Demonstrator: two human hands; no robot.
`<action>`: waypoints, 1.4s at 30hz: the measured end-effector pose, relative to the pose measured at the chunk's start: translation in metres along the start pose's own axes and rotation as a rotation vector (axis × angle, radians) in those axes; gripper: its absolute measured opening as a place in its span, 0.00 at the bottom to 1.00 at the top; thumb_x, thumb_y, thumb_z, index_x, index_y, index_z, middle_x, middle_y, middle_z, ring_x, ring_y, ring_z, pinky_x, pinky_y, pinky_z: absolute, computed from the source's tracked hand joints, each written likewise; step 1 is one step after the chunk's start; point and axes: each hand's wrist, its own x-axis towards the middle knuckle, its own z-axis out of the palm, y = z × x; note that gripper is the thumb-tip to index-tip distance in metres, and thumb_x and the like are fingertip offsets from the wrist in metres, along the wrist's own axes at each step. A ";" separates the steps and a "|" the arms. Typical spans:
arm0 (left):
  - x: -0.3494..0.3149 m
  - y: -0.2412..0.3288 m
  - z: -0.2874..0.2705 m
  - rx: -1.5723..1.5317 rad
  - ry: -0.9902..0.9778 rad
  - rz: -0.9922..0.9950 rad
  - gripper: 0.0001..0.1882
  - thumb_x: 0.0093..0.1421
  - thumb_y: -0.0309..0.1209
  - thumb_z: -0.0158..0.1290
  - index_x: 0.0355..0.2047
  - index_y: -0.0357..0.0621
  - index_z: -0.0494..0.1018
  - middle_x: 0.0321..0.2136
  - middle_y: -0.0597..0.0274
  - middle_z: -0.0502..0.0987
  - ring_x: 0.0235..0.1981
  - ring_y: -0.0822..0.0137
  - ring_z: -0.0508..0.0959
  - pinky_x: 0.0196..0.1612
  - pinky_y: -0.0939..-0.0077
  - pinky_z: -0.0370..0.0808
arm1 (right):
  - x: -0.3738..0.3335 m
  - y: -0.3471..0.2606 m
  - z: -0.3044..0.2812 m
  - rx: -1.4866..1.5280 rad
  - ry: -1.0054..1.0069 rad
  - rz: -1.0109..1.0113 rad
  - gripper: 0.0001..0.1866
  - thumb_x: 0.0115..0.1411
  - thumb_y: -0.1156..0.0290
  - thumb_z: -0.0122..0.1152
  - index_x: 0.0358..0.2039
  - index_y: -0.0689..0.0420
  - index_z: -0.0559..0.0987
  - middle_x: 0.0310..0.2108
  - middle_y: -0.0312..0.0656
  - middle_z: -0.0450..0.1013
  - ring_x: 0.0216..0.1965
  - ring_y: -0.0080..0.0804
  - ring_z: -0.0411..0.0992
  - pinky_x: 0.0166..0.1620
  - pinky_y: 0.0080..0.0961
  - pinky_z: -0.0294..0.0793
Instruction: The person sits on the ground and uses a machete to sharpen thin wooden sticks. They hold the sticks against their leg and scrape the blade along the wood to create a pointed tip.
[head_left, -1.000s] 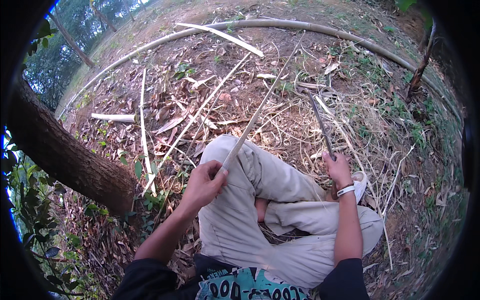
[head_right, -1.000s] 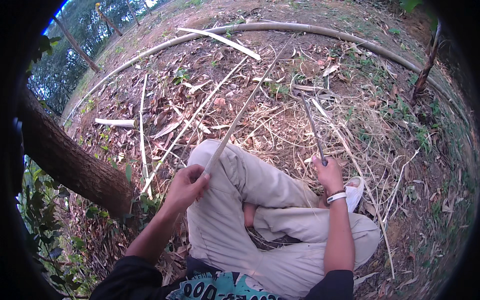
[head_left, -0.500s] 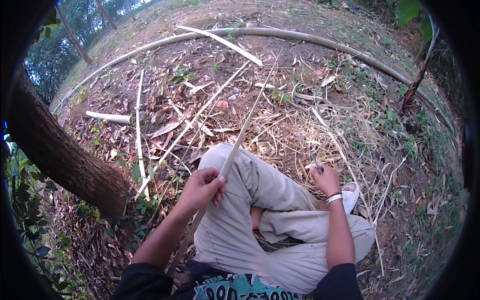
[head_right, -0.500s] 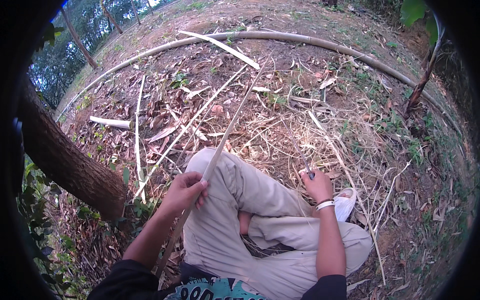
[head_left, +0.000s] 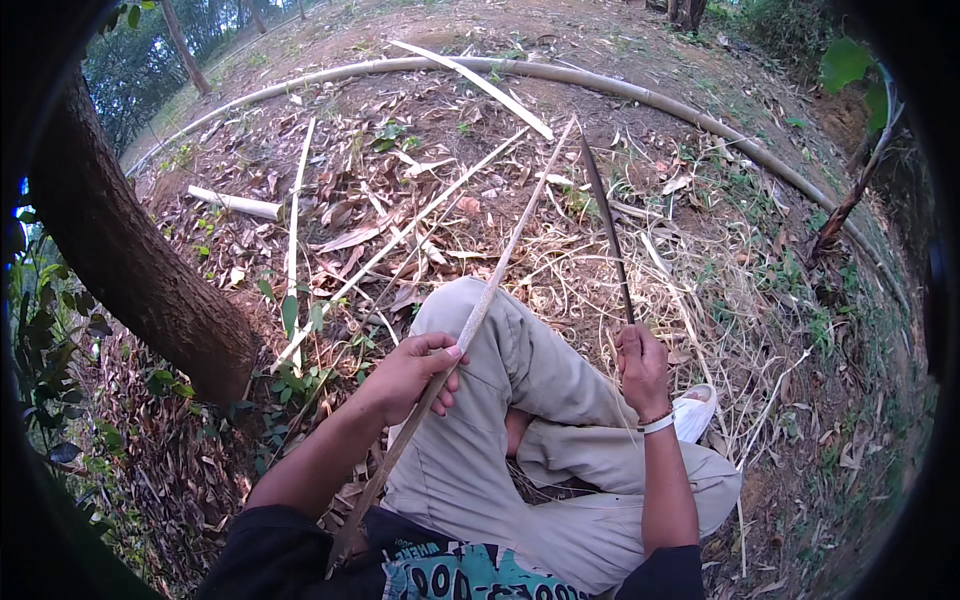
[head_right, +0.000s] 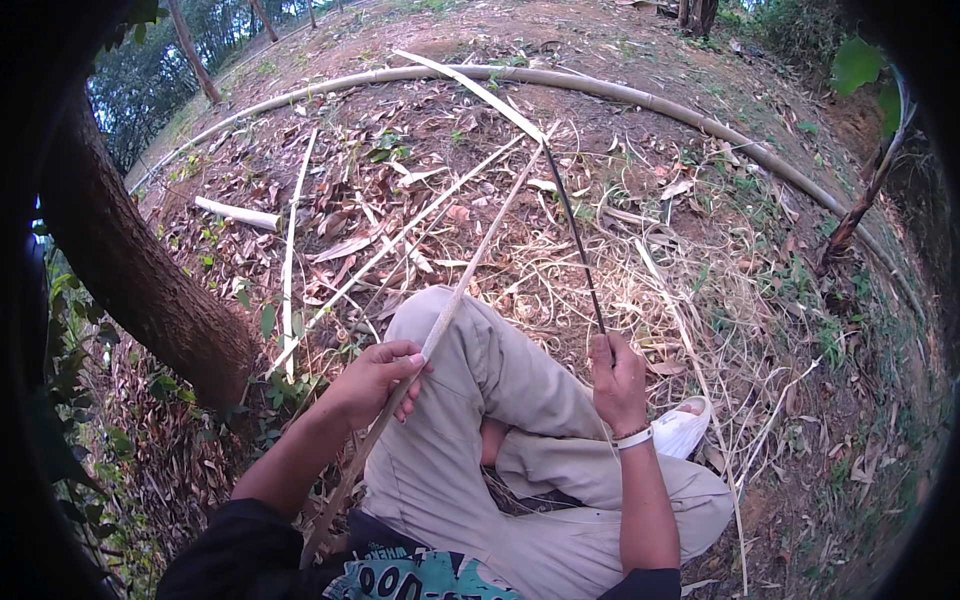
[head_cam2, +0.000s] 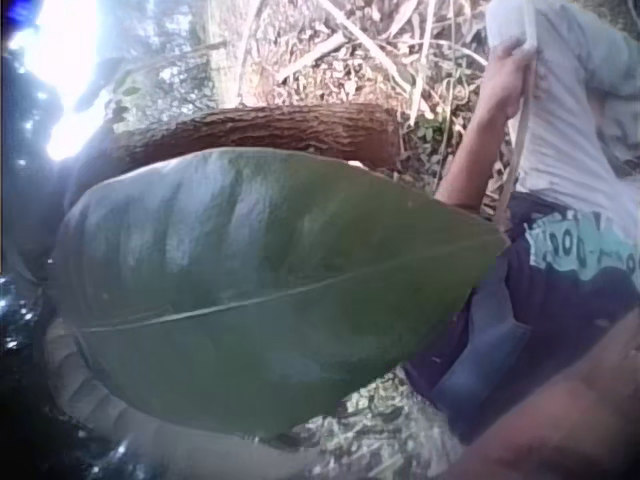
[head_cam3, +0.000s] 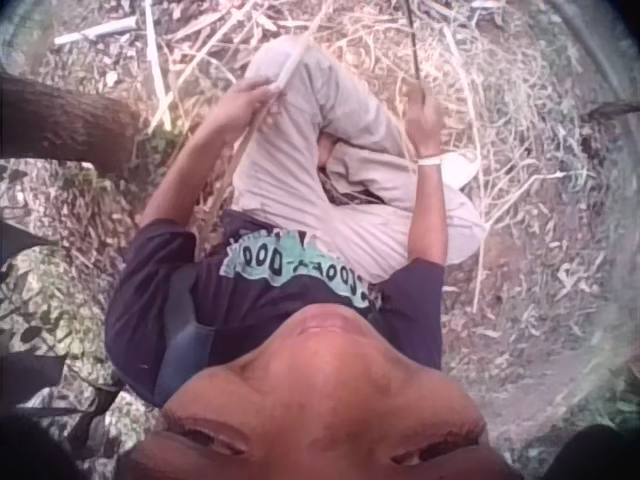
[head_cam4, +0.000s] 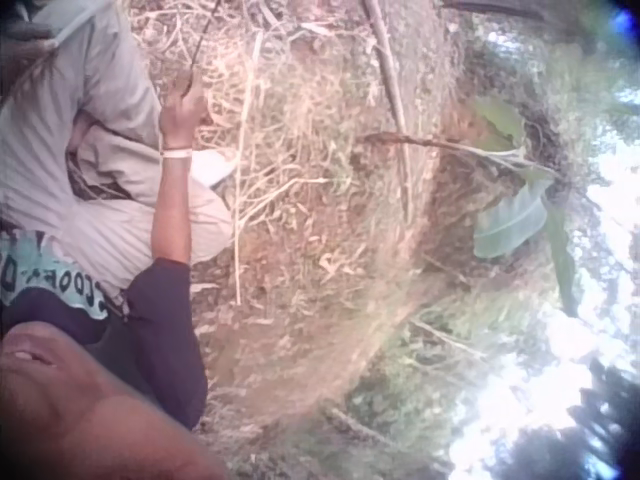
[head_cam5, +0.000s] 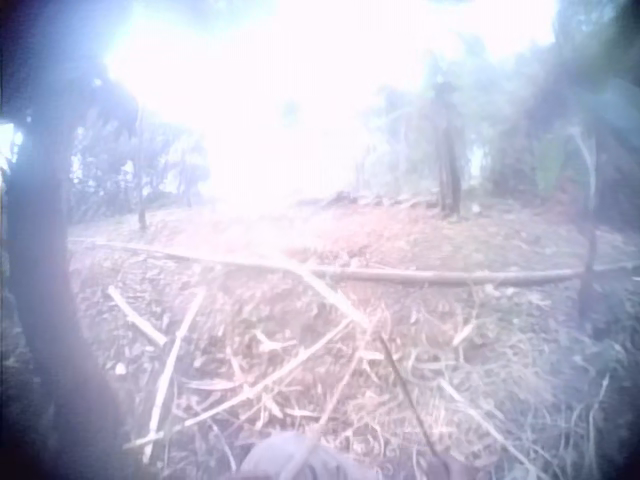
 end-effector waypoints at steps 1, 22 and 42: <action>0.004 -0.004 -0.006 -0.004 0.010 -0.002 0.12 0.68 0.36 0.47 0.36 0.39 0.73 0.19 0.67 0.71 0.13 0.76 0.68 0.16 0.82 0.66 | 0.001 -0.021 0.005 0.012 -0.045 -0.047 0.30 0.67 0.45 0.46 0.29 0.64 0.77 0.20 0.49 0.71 0.23 0.40 0.70 0.30 0.35 0.66; 0.023 -0.025 -0.003 -0.126 0.017 0.142 0.15 0.66 0.38 0.52 0.33 0.37 0.75 0.15 0.66 0.71 0.09 0.79 0.66 0.12 0.86 0.59 | 0.097 0.040 -0.082 1.064 0.017 0.691 0.37 0.58 0.25 0.41 0.20 0.50 0.66 0.10 0.26 0.56 0.10 0.16 0.55 0.14 0.16 0.56; 0.029 -0.023 0.029 0.136 0.273 0.268 0.15 0.65 0.39 0.55 0.29 0.39 0.74 0.14 0.67 0.73 0.08 0.80 0.67 0.12 0.86 0.60 | 0.034 0.044 -0.066 -0.757 0.027 0.208 0.22 0.46 0.56 0.73 0.39 0.54 0.79 0.33 0.51 0.78 0.39 0.48 0.78 0.44 0.41 0.75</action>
